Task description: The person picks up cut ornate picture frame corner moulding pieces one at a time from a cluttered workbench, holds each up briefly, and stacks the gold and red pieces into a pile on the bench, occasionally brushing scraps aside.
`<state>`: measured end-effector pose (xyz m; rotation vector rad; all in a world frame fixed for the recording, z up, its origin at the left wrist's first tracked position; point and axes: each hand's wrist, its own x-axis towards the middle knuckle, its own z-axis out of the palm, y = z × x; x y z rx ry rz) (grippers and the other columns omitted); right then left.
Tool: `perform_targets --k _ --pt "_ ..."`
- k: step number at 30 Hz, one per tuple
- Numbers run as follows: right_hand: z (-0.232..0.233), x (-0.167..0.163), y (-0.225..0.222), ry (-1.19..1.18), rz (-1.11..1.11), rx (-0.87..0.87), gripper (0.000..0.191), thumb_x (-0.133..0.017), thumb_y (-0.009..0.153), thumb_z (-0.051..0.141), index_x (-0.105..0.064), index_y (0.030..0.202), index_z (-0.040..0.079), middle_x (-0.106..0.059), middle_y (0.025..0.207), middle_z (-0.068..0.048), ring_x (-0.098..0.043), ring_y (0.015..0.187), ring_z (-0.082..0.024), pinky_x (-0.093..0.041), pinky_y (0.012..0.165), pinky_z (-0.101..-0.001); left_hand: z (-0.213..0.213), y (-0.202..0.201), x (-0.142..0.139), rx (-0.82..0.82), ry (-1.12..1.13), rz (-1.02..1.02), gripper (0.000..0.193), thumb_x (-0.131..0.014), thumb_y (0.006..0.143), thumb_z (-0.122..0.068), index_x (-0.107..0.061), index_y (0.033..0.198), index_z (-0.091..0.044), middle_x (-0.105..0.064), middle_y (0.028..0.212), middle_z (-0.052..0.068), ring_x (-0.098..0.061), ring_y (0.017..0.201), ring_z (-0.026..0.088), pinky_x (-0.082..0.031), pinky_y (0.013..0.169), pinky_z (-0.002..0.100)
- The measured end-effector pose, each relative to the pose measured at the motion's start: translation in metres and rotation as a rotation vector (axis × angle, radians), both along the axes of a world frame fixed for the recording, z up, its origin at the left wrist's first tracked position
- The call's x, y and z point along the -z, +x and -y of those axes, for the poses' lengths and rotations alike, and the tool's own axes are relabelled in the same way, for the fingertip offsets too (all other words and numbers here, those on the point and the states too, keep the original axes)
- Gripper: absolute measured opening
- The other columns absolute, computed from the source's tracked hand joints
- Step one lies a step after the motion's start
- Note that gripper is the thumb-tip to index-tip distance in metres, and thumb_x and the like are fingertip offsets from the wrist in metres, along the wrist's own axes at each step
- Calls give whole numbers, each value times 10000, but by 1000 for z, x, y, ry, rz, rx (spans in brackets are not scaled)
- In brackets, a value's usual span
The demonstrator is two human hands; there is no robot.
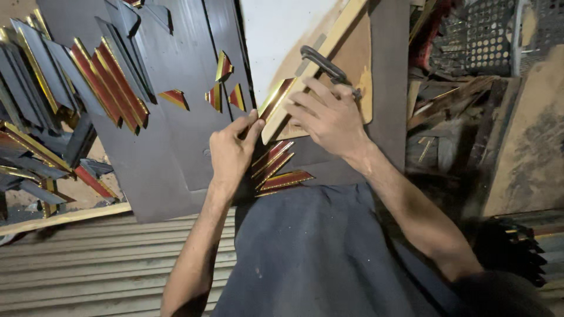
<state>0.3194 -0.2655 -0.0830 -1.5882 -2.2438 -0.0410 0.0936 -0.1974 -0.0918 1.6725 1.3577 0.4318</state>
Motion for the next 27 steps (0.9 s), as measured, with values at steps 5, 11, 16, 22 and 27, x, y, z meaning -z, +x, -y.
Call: perform_targets --k 5,11,16,22,27 --pt "-47 26 10 19 171 -41 398 -751 993 113 -752 1348 293 -704 1178 74 -621 1257 -165 -396 1013 -424 -11 -11 -13 150 329 -167 182 -775 939 -230 -808 1073 -111 -733 841 98 -659 744 282 -503 655 395" --pt "-145 42 38 -186 -388 128 249 -717 921 161 -728 1170 172 -688 1129 -27 -685 1077 -212 -497 987 -407 -89 -86 -9 -163 658 -415 150 -694 1136 -222 -768 1073 -108 -751 1055 91 -684 971 288 -517 870 430" --pt "-139 29 42 94 123 13 287 -772 952 120 -777 1236 166 -652 1062 -20 -642 1093 -207 -457 963 -412 -118 -140 25 -197 859 -1028 498 -614 1022 -449 -687 1201 10 -709 1137 215 -638 926 383 -463 754 497" --pt "-50 11 -5 -104 2 -6 460 -759 853 127 -775 1310 181 -698 1188 -44 -632 1139 -215 -371 817 -387 -102 -137 38 -372 541 -755 335 -634 1127 -342 -694 1083 -15 -702 1078 188 -654 971 400 -490 818 504" --pt "-40 3 -4 -128 -73 -31 250 -800 780 97 -747 1021 140 -701 1111 40 -652 1155 -157 -385 851 -389 -97 -136 25 -560 763 -462 295 -641 1113 -302 -728 1125 -20 -745 983 173 -705 835 369 -533 728 455"
